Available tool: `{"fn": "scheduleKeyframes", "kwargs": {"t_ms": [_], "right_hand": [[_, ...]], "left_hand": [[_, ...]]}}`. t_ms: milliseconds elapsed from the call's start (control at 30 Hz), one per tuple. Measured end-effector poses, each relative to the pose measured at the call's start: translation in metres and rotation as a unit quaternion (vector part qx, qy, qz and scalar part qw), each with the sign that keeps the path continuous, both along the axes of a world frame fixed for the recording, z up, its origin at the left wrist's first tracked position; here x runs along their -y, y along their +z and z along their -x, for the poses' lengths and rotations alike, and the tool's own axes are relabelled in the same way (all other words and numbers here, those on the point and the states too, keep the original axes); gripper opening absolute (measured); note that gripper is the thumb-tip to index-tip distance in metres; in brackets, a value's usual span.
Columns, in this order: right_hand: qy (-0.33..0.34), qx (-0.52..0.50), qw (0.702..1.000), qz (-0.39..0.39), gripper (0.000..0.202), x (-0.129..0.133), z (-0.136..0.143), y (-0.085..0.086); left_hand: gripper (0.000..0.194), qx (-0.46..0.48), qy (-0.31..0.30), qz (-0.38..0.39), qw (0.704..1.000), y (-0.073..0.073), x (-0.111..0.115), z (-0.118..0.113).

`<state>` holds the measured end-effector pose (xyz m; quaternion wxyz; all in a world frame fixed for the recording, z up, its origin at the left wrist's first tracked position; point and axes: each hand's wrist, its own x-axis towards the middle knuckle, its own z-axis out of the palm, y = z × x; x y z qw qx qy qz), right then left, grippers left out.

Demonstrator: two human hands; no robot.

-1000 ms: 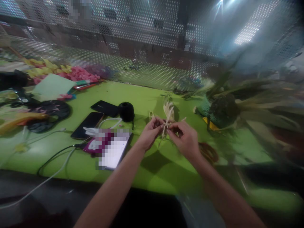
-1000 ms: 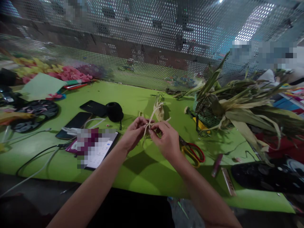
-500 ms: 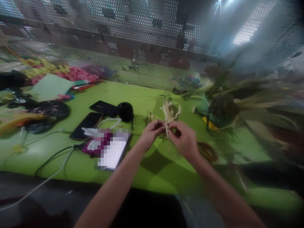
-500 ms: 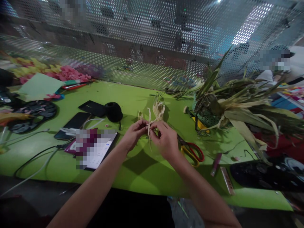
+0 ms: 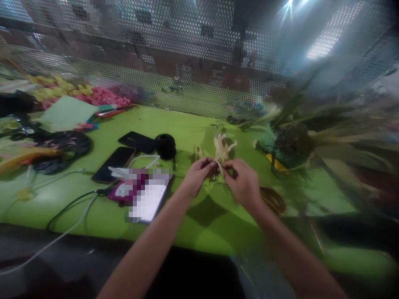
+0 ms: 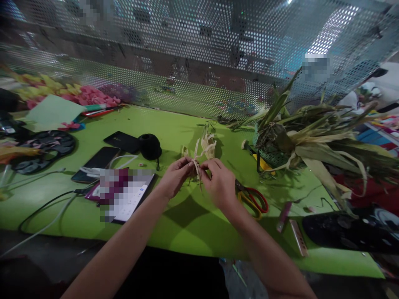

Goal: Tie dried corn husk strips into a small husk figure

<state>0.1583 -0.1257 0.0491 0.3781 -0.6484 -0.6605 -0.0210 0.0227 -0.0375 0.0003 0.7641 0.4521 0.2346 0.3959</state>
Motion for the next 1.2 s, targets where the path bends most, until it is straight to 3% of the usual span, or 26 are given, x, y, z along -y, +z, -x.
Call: {"fn": "scheduleKeyframes", "kwargs": {"t_ms": [267,700,767,933,1067,1200], "right_hand": [[0.002,-0.035,0.999,0.034,0.006,-0.003,0.001,-0.005],[0.009,0.027,1.000,-0.009,0.005,-0.002,0.000,-0.005],[0.008,0.026,0.999,-0.020,0.003,-0.002,-0.001,-0.005],[0.064,0.053,0.994,-0.076,0.027,-0.002,-0.005,-0.003],[0.098,0.094,0.983,-0.125,0.020,-0.003,-0.008,-0.003],[0.085,0.047,0.983,-0.158,0.015,-0.003,-0.012,0.002]], "left_hand": [[0.016,0.049,-0.010,0.058,0.997,0.002,0.002,0.001],[0.020,0.083,0.014,0.097,0.992,0.004,0.000,0.001],[0.019,0.072,0.010,0.088,0.993,0.005,0.001,0.001],[0.016,0.047,-0.027,0.009,0.998,0.008,0.004,0.002],[0.019,-0.003,-0.028,-0.032,0.999,0.006,0.004,0.002],[0.019,-0.032,-0.042,-0.062,0.997,0.005,0.004,0.002]]}}
